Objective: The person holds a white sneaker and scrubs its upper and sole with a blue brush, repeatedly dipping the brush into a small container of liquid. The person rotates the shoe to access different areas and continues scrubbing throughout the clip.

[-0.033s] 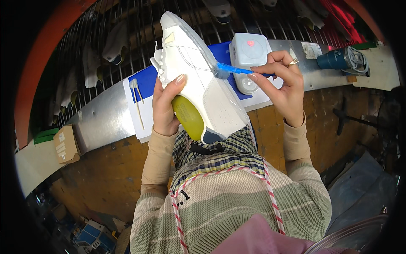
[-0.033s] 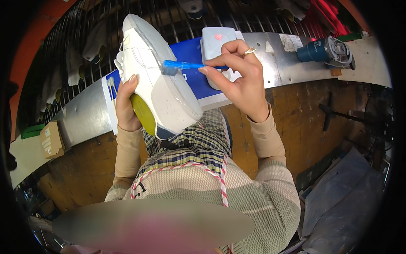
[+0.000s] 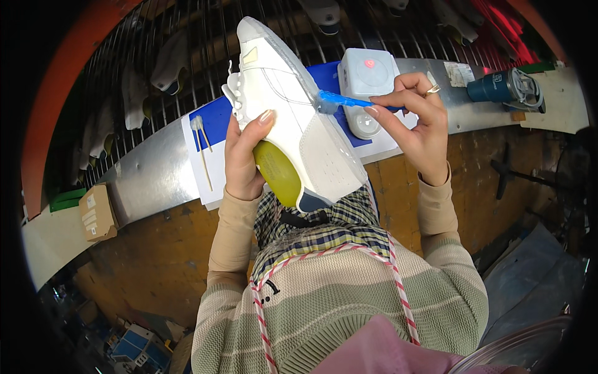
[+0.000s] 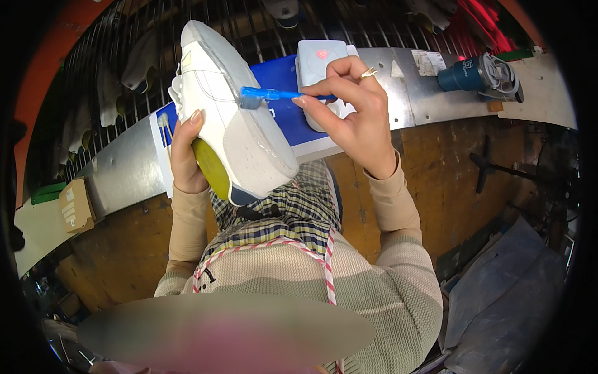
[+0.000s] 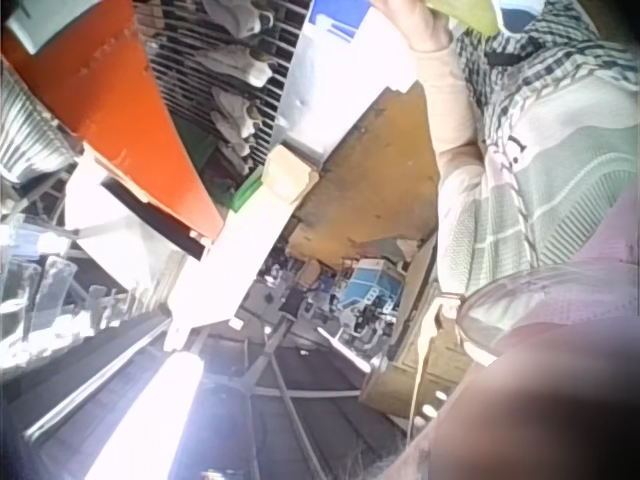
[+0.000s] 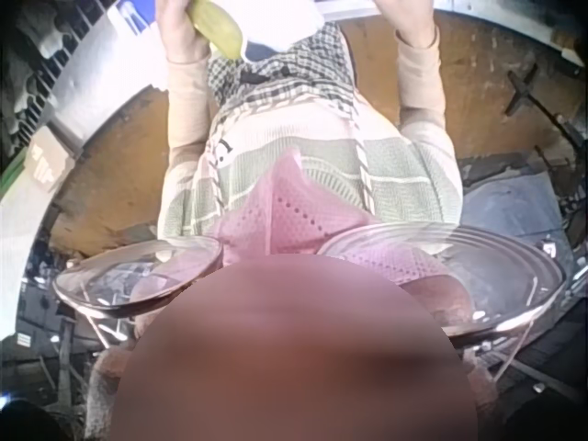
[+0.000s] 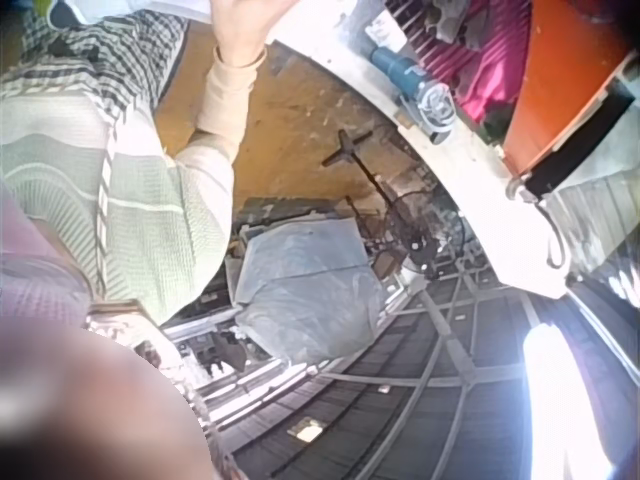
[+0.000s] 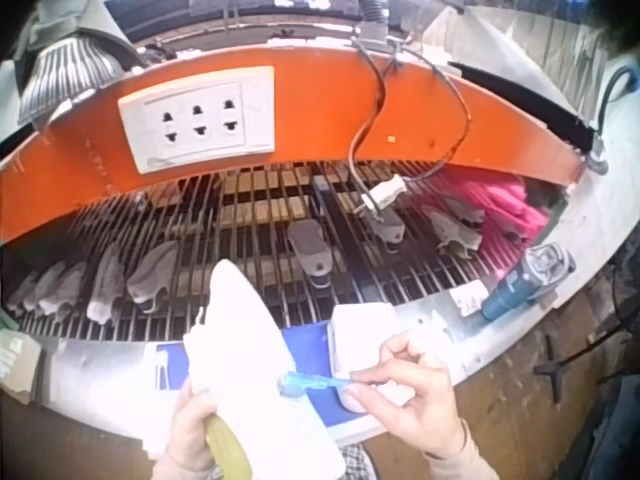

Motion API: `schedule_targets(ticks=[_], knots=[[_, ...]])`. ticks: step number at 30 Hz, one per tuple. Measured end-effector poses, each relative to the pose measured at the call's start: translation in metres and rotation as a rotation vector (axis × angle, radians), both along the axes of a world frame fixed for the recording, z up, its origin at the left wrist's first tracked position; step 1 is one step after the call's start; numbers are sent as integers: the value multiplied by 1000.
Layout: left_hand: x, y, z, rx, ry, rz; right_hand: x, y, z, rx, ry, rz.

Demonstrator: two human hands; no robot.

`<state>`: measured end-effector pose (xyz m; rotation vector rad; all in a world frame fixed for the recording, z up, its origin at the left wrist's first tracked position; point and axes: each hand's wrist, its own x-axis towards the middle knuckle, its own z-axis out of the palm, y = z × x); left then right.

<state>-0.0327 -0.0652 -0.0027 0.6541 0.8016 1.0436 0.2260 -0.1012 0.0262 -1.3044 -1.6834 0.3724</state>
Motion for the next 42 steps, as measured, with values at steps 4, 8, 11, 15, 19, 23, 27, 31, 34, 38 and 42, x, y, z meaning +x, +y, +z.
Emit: schedule_targets(ticks=[4, 8, 11, 15, 19, 23, 27, 31, 34, 38, 42], knots=[[-1, 0, -1, -18, -8, -11, 5, 7, 5, 72, -30, 3], [-1, 0, -4, -57, -59, 3, 10, 12, 8, 104, -68, 124], [-2, 0, -5, -79, -101, 7, 13, 10, 10, 67, -28, 185], [-5, 1, -6, -82, -200, -62, 17, 7, 13, 22, 15, 252], [-6, 0, -8, -158, -263, -68, 23, 9, 22, -15, -35, 312], [-5, -4, -11, -216, -306, -46, 26, 18, 29, 28, -72, 391], [-2, -6, -13, -227, -351, -83, 26, 28, 35, 86, -106, 460], [-1, -12, -13, -294, -383, -148, 24, 40, 42, 96, -112, 533], [-1, -17, -11, -378, -443, -186, 20, 51, 49, 103, -145, 586], [0, -21, -13, -426, -438, -163, 13, 67, 55, 51, -179, 606], [-3, -19, -17, -383, -385, -168, 6, 77, 54, 75, -241, 584]])
